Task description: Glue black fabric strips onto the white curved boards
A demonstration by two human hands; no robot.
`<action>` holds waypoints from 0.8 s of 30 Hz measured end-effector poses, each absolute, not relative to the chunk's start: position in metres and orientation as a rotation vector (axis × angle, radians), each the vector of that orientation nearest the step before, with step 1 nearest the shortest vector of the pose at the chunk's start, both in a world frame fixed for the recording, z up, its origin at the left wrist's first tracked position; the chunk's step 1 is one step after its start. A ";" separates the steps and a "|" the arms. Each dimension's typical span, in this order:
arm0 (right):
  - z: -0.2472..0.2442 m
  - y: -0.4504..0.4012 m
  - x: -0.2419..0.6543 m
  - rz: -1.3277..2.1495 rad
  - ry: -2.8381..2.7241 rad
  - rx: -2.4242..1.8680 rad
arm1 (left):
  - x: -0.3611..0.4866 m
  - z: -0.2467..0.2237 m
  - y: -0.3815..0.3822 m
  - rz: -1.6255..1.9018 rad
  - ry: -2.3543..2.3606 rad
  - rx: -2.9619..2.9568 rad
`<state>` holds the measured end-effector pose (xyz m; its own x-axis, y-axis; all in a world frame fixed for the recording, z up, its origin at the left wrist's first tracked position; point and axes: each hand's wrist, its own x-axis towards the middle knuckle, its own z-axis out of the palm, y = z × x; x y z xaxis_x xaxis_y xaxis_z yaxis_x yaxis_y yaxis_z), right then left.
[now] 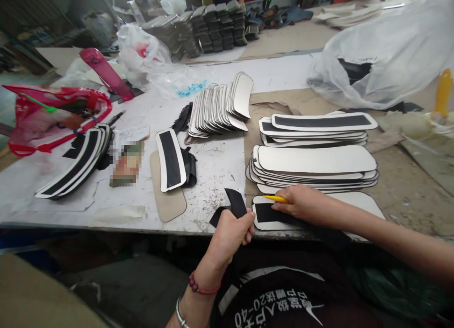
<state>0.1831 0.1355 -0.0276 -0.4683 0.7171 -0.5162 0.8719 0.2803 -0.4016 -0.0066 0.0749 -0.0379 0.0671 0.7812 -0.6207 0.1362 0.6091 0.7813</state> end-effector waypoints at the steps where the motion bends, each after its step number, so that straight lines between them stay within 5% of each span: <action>1: -0.027 0.136 0.183 -0.948 2.315 1.470 | -0.006 -0.038 0.075 0.577 1.450 0.829; 14: -0.016 0.134 0.182 -0.887 2.330 1.446 | 0.003 -0.045 0.076 0.582 1.603 0.851; 24: 0.000 0.094 0.316 -0.976 2.208 1.863 | 0.008 -0.044 0.072 0.609 1.708 0.889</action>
<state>0.3162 0.0943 -0.0004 -0.2508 0.8532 -0.4574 0.9124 0.0504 -0.4063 0.0076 0.0716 -0.0442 -0.1559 0.8055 -0.5718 0.2623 0.5918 0.7622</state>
